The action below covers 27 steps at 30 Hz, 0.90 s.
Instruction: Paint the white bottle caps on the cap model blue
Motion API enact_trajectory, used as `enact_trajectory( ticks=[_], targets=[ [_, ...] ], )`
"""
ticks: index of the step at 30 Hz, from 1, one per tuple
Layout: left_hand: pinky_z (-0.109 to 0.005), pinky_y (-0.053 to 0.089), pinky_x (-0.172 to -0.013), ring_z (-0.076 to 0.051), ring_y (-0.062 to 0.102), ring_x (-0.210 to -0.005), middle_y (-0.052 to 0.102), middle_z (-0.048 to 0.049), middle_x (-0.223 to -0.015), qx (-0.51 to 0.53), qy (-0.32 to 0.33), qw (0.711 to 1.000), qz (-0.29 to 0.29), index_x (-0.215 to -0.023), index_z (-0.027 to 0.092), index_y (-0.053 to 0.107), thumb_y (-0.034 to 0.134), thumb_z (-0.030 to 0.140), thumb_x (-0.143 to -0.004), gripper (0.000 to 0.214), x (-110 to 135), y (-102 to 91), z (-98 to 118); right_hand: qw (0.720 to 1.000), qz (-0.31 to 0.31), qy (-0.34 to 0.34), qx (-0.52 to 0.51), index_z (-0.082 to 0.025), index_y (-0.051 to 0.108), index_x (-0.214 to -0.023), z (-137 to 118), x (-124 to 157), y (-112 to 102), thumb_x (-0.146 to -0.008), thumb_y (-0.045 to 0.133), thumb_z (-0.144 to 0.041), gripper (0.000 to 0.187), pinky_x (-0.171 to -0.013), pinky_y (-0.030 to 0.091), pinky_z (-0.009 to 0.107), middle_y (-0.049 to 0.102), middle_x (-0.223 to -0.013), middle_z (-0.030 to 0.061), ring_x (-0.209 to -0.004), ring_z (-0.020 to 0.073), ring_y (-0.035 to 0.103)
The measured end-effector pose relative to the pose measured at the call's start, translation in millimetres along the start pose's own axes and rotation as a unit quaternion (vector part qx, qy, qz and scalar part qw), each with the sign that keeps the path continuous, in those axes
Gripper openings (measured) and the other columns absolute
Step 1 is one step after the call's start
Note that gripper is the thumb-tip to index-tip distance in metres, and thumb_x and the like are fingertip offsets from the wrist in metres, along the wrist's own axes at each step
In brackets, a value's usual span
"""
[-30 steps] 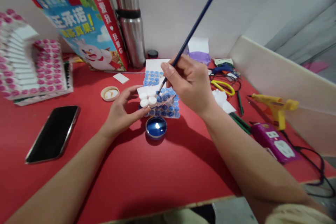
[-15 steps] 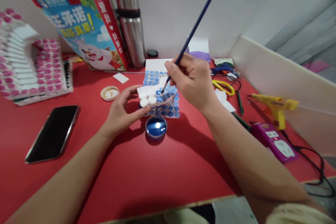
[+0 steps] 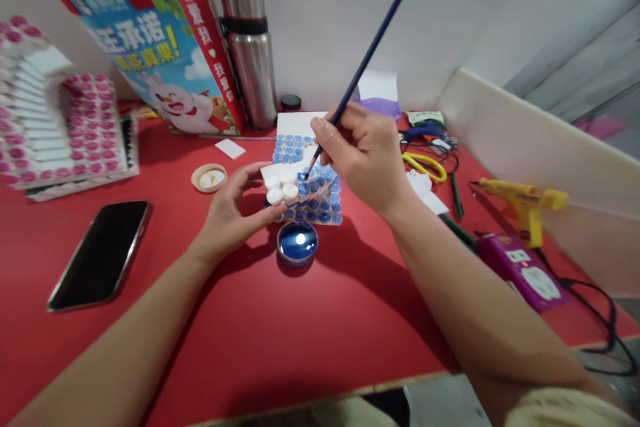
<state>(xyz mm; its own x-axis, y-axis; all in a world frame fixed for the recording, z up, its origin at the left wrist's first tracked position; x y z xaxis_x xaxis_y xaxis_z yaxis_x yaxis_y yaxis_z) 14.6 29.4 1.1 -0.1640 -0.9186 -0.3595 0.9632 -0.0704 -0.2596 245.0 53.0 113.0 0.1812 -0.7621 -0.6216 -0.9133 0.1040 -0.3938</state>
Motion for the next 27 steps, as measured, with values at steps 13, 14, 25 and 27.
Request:
enact_trajectory(
  ticks=[13, 14, 25, 27],
  targets=[
    [-0.058, 0.059, -0.127, -0.037, 0.076, -0.138, 0.080, -0.0141, -0.151, 0.000, 0.002, 1.000, 0.001, -0.147, 0.028, 0.074, 0.102, 0.060, -0.087, 0.073, -0.6, -0.3, -0.3, 1.000, 0.022, 0.016, -0.002, -0.027, 0.066, -0.082, 2.5, -0.2, -2.2, -0.114, 0.072, -0.064, 0.050, -0.060, 0.050, 0.032, 0.062, -0.068, -0.0012, -0.066, 0.0167, 0.060],
    [-0.058, 0.060, -0.127, -0.037, 0.076, -0.138, 0.081, -0.0142, -0.150, 0.000, 0.002, 1.000, 0.001, -0.147, 0.028, 0.074, 0.102, 0.060, -0.088, 0.073, -0.5, -0.2, -0.1, 0.999, 0.024, 0.018, -0.010, -0.027, 0.066, -0.082, 2.6, 0.1, -1.4, -0.114, 0.072, -0.067, 0.052, -0.060, 0.050, 0.031, 0.062, -0.068, -0.0011, -0.066, 0.0165, 0.060],
    [-0.058, 0.061, -0.126, -0.037, 0.076, -0.138, 0.081, -0.0131, -0.150, -0.003, 0.002, 1.000, 0.004, -0.149, 0.029, 0.075, 0.101, 0.059, -0.088, 0.073, 0.3, 0.0, -0.1, 1.000, 0.008, 0.021, -0.014, -0.028, 0.065, -0.087, 6.0, 1.3, 2.8, -0.114, 0.071, -0.067, 0.048, -0.057, 0.050, 0.030, 0.065, -0.071, -0.0006, -0.067, 0.0169, 0.063],
    [-0.059, 0.060, -0.126, -0.037, 0.076, -0.138, 0.081, -0.0132, -0.151, -0.002, 0.001, 1.000, 0.003, -0.150, 0.029, 0.075, 0.101, 0.059, -0.088, 0.073, 0.5, 0.1, 0.1, 1.000, 0.005, 0.017, -0.018, -0.028, 0.065, -0.086, 4.1, 1.7, 3.7, -0.115, 0.071, -0.064, 0.047, -0.059, 0.051, 0.030, 0.065, -0.071, -0.0008, -0.066, 0.0166, 0.063]
  ],
)
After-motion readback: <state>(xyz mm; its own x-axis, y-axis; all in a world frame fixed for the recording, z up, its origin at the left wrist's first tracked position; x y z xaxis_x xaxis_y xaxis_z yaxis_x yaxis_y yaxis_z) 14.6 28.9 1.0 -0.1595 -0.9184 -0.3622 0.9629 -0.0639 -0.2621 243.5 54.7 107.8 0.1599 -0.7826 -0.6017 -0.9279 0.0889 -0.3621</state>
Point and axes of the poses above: each hand's wrist, its own x-axis away from the middle knuckle, its own y-axis out of the palm, z = x × y, the point moved 5 cm from there along -x, towards the middle knuckle
